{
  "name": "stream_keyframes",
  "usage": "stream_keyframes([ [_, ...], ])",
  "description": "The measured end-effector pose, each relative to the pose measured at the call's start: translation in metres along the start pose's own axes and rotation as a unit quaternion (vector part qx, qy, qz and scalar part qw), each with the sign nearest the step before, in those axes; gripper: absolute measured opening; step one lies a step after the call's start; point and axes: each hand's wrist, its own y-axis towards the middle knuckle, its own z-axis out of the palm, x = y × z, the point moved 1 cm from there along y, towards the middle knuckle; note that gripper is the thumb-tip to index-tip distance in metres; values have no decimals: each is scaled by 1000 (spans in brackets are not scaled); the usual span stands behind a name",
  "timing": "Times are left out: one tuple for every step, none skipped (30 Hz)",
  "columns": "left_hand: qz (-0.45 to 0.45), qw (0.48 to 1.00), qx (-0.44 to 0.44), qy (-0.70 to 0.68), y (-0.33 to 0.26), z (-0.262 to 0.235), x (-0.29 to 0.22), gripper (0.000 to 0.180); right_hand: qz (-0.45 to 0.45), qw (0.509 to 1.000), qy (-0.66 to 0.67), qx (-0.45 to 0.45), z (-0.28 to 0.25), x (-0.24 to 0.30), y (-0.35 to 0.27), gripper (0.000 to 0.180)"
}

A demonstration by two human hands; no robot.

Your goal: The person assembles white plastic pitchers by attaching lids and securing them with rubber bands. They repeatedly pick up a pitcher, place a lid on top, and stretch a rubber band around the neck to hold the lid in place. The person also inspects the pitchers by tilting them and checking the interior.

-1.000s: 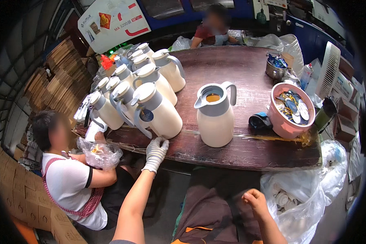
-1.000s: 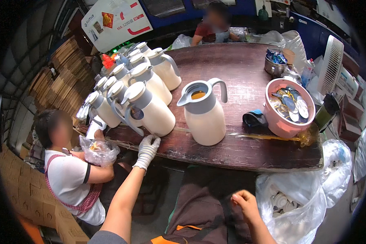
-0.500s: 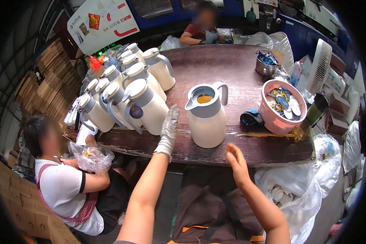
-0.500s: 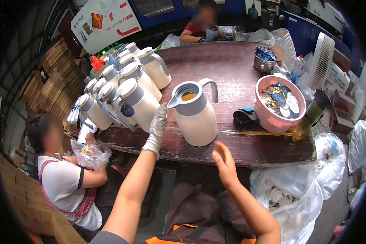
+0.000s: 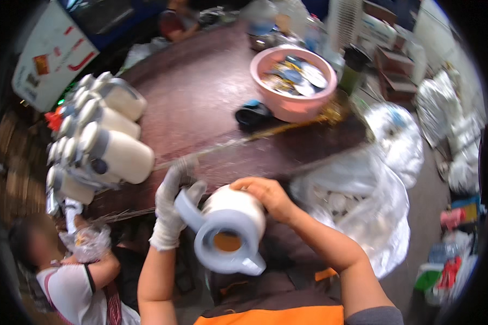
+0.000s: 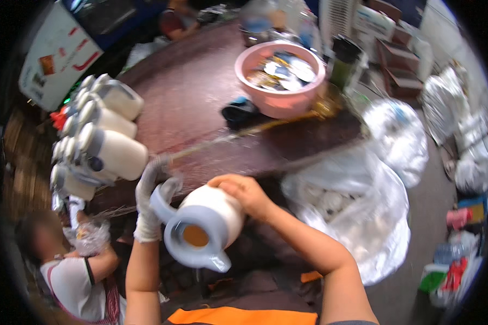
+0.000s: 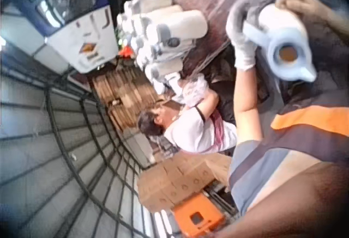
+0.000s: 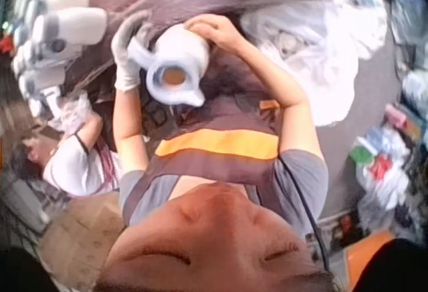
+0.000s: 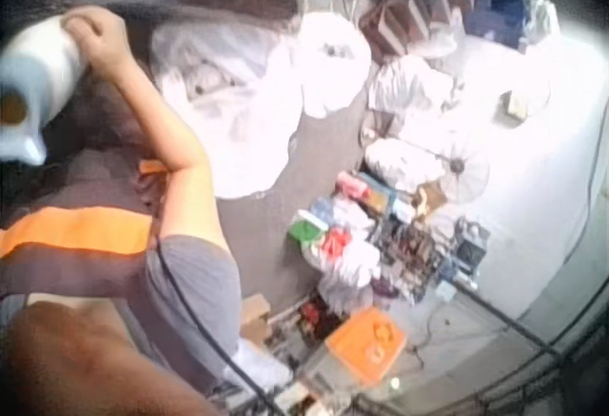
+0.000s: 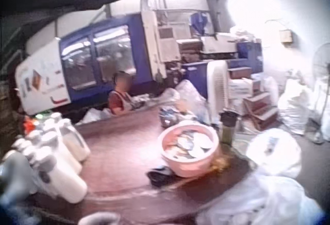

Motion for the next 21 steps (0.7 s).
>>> stream_keyframes([
  [20, 999, 4, 33, -14, 4, 2, 33, 17, 997, -69, 2, -6, -2, -20, 29],
  [44, 997, 5, 67, -26, 9, 5, 22, -62, 979, -195, -17, -23, -2, -37, 23],
  [37, 996, -9, 79, -33, 14, 4, 18, 6, 981, -179, -76, -46, -6, -61, 20],
  [33, 995, -25, 93, -38, 15, 2, 13, 61, 969, -180, -157, -77, -25, -87, 19],
  [-1, 997, -33, 76, -40, 13, 6, 12, 97, 962, -133, -220, -120, -53, -116, 20],
  [-2, 997, -36, 65, -40, 13, 8, 11, 179, 933, -161, -268, -157, -70, -143, 25],
  [-40, 997, -34, 53, -39, 16, 12, 10, 298, 857, -315, -277, -179, -62, -163, 33],
  [-75, 996, -28, 40, -37, 21, 13, 9, 339, 789, -430, -278, -205, -83, -191, 39],
  [-53, 996, -23, 71, -36, 29, 13, 9, 392, 751, -458, -270, -220, -96, -204, 44],
  [-30, 994, -20, 104, -35, 39, 12, 9, 414, 725, -469, -289, -223, -108, -208, 47],
  [40, 989, -4, 141, -33, 50, 10, 9, 435, 698, -478, -308, -224, -121, -213, 52],
  [38, 986, 11, 161, -33, 54, 10, 9, 455, 672, -486, -324, -225, -133, -213, 59],
  [55, 979, 26, 194, -34, 58, 12, 10, 480, 686, -432, -335, -228, -145, -211, 78],
  [71, 970, 42, 228, -34, 62, 14, 10, 452, 680, -439, -375, -224, -155, -208, 79],
  [107, 956, 57, 267, -32, 68, 11, 11, 425, 669, -446, -416, -214, -162, -202, 80],
  [89, 951, 82, 284, -33, 69, 11, 13, 396, 657, -452, -455, -204, -167, -196, 81],
  [89, 950, 94, 285, -34, 70, 13, 15, 427, 647, -431, -461, -199, -157, -188, 89],
  [89, 949, 105, 285, -35, 70, 18, 17, 402, 620, -485, -468, -201, -166, -187, 90],
  [66, 950, 111, 284, -38, 70, 20, 21, 375, 591, -536, -473, -206, -183, -186, 92],
  [54, 954, 110, 272, -39, 71, 22, 21, 347, 558, -583, -478, -207, -191, -185, 94],
  [40, 958, 108, 261, -41, 71, 23, 22, 406, 567, -581, -419, -209, -186, -179, 92],
])
